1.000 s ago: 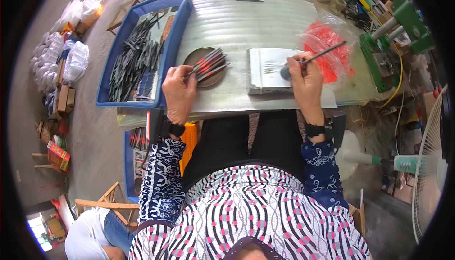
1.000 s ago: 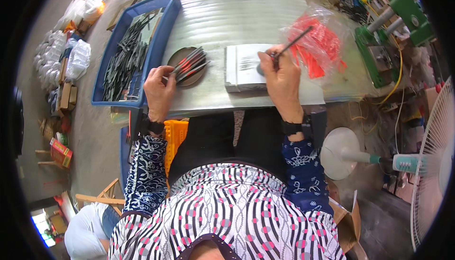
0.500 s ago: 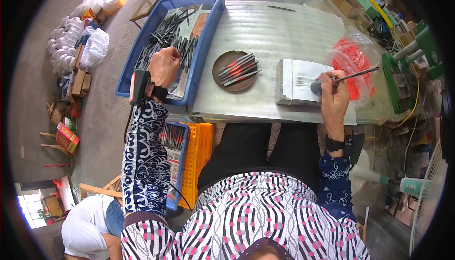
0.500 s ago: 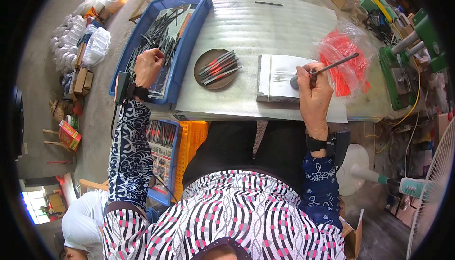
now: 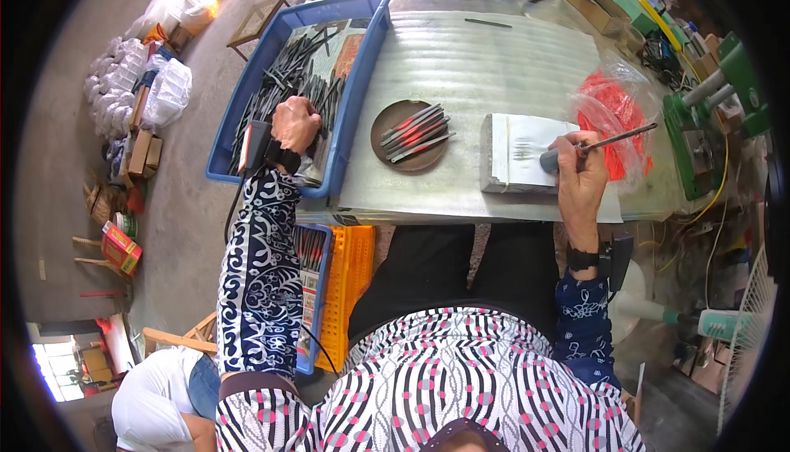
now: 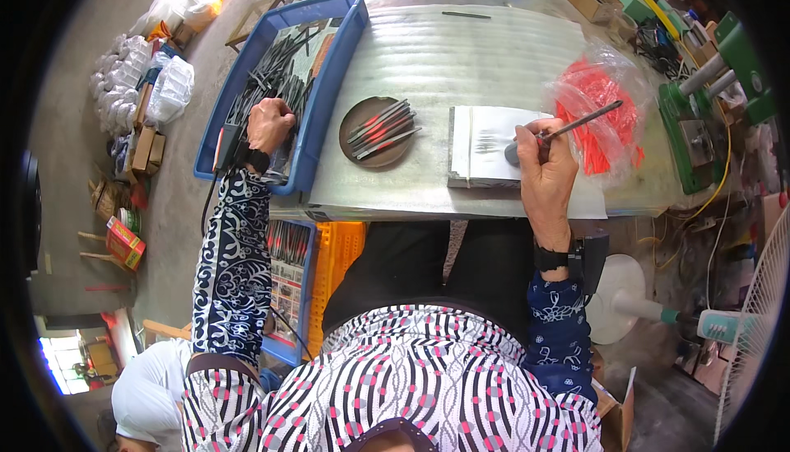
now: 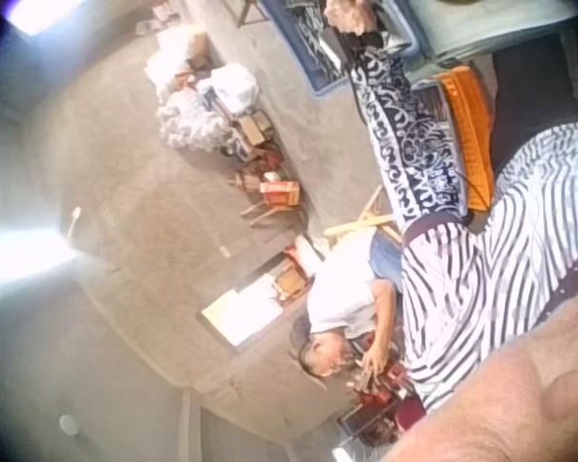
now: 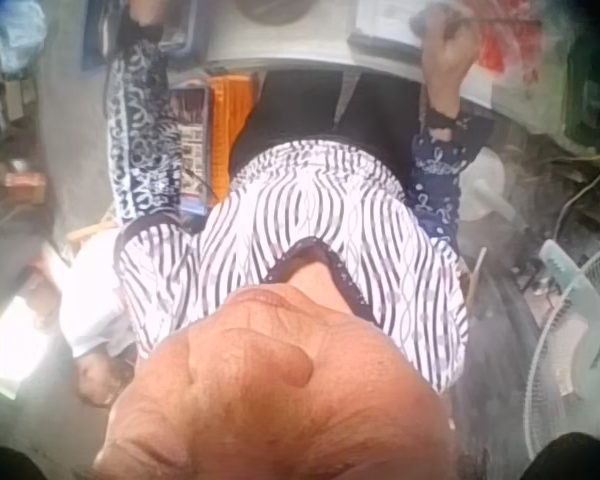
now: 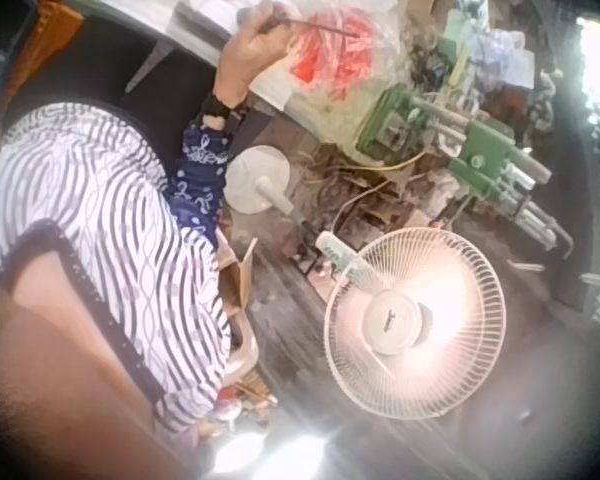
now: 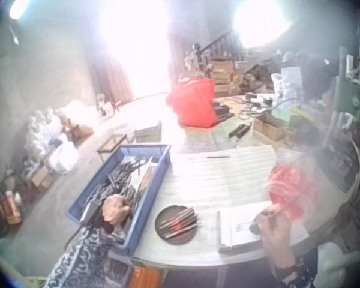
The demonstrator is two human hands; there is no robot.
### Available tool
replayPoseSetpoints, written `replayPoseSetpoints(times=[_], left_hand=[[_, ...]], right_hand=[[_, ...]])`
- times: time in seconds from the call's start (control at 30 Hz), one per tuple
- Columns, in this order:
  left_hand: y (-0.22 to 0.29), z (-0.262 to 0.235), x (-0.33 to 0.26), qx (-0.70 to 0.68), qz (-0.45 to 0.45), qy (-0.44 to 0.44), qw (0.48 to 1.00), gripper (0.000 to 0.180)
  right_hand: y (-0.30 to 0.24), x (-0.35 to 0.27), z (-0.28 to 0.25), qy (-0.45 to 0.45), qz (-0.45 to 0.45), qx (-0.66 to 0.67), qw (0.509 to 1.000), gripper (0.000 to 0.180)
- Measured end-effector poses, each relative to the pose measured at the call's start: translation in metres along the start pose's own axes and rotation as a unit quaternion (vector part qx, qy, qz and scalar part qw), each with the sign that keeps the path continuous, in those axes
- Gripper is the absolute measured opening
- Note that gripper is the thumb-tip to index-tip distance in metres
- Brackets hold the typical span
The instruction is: The person repeatedly picks a black stick and a red sleeve from a blue bin, inserts the stick into the sleeve, and taps the joined unit on a white block to seat it. Finished units are placed into a small round dish on the table.
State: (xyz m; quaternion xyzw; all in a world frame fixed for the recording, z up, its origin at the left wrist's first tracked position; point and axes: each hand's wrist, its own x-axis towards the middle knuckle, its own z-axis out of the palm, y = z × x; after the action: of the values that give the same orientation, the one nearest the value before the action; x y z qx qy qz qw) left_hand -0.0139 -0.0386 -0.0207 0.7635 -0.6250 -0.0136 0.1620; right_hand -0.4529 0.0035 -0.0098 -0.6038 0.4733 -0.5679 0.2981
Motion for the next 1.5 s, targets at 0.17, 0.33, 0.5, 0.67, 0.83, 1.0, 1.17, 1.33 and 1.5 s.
replayPoseSetpoints(times=[0.17,0.33,0.5,0.67,0.83,1.0,1.17,1.33,1.5], left_hand=[[0.018,-0.018,-0.008,-0.061,-0.021,0.058,0.996,0.018],[0.064,-0.049,-0.030,-0.285,0.011,0.070,0.956,0.014],[0.122,-0.064,-0.060,-0.390,0.051,0.011,0.920,0.011],[0.168,-0.067,-0.081,-0.480,0.069,-0.050,0.873,0.008],[0.208,-0.057,-0.093,-0.521,0.082,-0.088,0.845,0.006],[0.247,-0.045,-0.092,-0.317,0.227,-0.018,0.920,0.010],[0.283,-0.019,-0.085,-0.295,0.298,0.004,0.908,0.009],[0.302,0.008,-0.092,-0.230,0.323,0.001,0.918,0.008],[0.306,0.025,-0.091,-0.156,0.367,0.009,0.917,0.007]], right_hand=[[0.006,-0.001,0.000,0.006,-0.013,0.013,1.000,0.013],[0.004,0.002,0.005,0.021,-0.058,0.011,0.998,0.011],[-0.005,0.000,0.002,0.020,-0.077,-0.067,0.995,0.016],[-0.011,0.007,-0.031,0.082,-0.093,-0.175,0.977,0.018],[0.005,0.022,-0.083,0.074,-0.050,-0.361,0.928,0.017],[0.036,0.021,-0.096,0.036,0.011,-0.298,0.954,0.013],[0.053,0.027,-0.081,0.030,-0.088,-0.437,0.895,0.012],[0.062,0.038,-0.067,0.007,-0.082,-0.496,0.864,0.011],[0.076,0.045,-0.060,0.023,-0.115,-0.495,0.861,0.010]])
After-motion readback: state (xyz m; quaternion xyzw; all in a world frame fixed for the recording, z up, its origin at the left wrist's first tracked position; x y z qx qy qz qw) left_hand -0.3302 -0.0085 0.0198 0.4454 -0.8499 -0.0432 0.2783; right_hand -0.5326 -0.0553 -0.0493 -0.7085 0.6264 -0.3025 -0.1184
